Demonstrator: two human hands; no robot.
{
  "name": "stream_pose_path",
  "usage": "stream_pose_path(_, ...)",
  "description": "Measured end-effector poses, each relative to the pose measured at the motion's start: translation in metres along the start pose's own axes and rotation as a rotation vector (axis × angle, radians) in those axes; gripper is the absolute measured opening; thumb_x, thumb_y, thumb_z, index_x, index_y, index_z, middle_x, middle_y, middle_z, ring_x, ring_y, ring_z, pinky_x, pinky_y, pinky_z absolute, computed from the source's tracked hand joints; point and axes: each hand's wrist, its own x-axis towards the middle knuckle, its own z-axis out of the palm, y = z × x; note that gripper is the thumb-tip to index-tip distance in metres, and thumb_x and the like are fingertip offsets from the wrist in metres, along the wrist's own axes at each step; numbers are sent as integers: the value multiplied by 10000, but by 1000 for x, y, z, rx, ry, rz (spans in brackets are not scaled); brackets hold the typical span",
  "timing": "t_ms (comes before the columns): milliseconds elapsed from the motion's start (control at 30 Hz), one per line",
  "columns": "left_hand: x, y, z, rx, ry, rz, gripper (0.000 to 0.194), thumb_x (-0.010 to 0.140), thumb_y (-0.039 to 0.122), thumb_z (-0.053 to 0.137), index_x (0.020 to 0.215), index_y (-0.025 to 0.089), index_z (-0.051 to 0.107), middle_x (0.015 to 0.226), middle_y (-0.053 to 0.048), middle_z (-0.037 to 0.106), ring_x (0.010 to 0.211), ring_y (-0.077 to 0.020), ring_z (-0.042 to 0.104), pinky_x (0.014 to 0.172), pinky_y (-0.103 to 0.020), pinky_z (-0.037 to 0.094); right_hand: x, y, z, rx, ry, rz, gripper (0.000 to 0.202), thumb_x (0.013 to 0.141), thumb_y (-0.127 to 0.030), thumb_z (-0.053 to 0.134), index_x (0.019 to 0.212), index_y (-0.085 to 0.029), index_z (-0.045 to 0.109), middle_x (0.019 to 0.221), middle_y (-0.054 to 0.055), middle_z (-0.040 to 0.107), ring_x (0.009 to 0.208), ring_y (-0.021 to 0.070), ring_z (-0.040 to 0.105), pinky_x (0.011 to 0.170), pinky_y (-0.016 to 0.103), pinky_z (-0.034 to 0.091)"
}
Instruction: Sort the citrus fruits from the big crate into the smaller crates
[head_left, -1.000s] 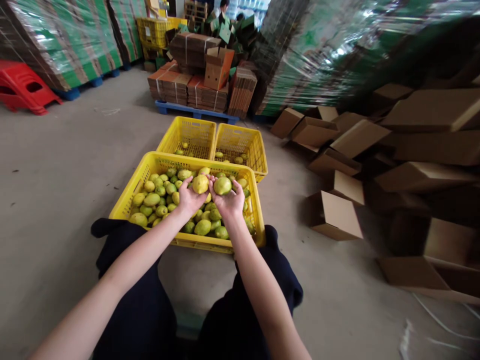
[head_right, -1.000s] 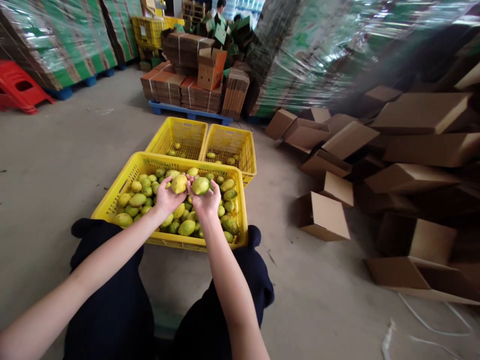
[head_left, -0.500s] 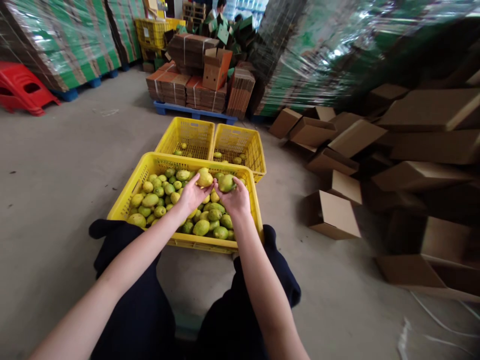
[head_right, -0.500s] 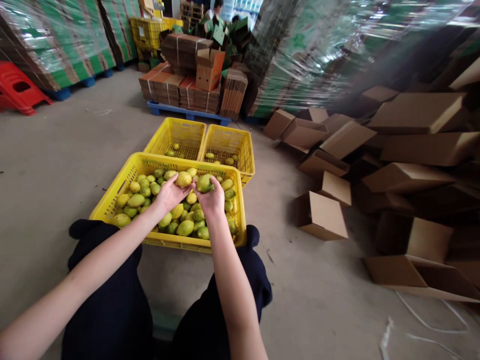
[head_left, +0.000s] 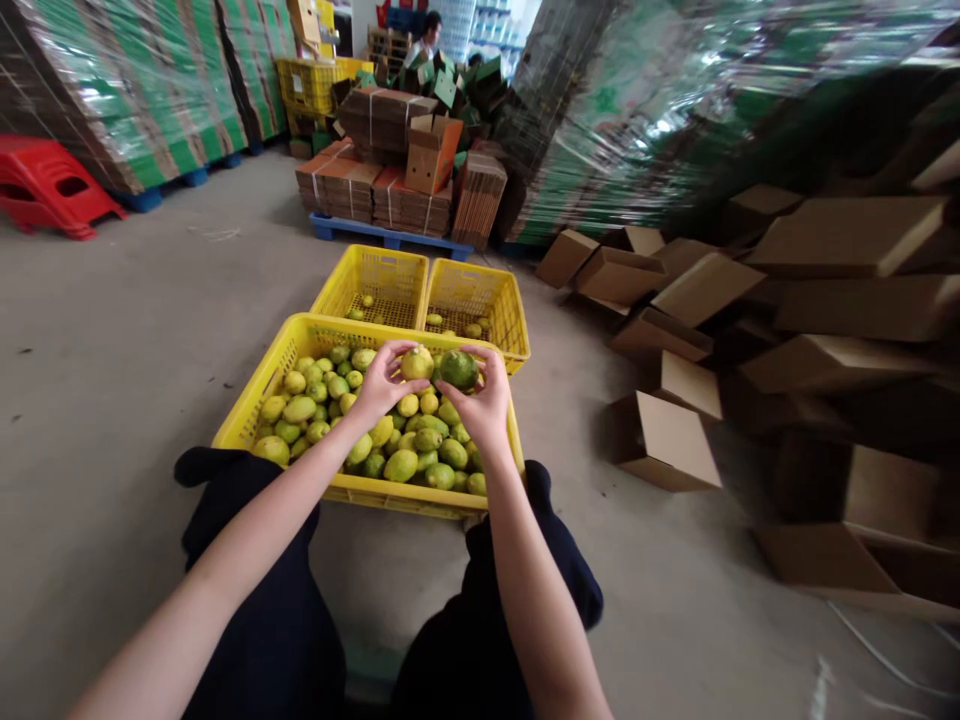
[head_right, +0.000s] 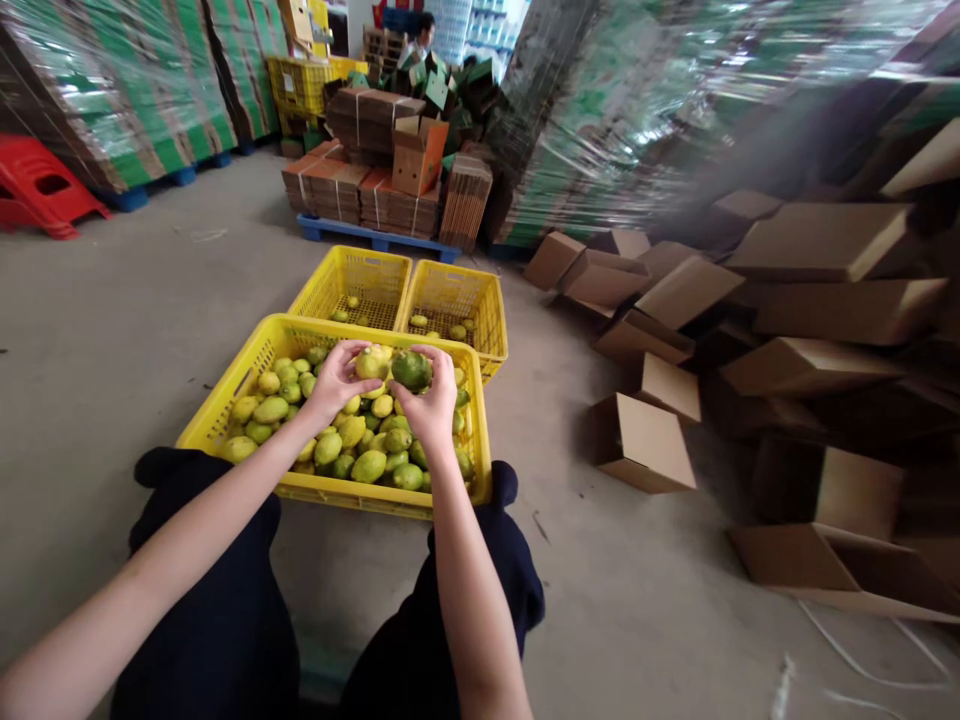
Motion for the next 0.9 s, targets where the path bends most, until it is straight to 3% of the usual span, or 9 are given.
stream_pose_path(233,-2,1,-2,5,-18,22,625,546,274,939,1084,242,622,1226,-52,611,1018,-193,654,904,-324,554,-2,6,2,-72,-24,-107,431,678,-198,773,1069,-285,616,1104,42,648,1054,259,627,947,475,524)
stream_pose_path(667,-4,5,2,-18,13,49,549,504,168,932,1005,235,718,1125,-36,616,971,-182,657,867,-277,547,-3,1,3,-106,-22,-86,421,660,-184,760,1052,-275,635,1088,43,651,1050,258,620,954,465,513)
stream_pose_path(800,-7,5,6,-95,41,5,554,500,89,901,1006,225,722,1130,-35,645,1020,-188,650,889,-261,545,-4,-2,5,12,13,67,457,614,-224,813,1024,-268,615,1095,33,653,1017,242,615,888,403,527)
stream_pose_path(900,-6,5,6,-301,137,-123,502,597,85,819,1058,242,695,1074,-16,676,936,-166,672,831,-256,564,-4,-3,8,328,85,375,488,536,-234,854,911,-269,544,964,-30,644,858,178,625,744,306,538)
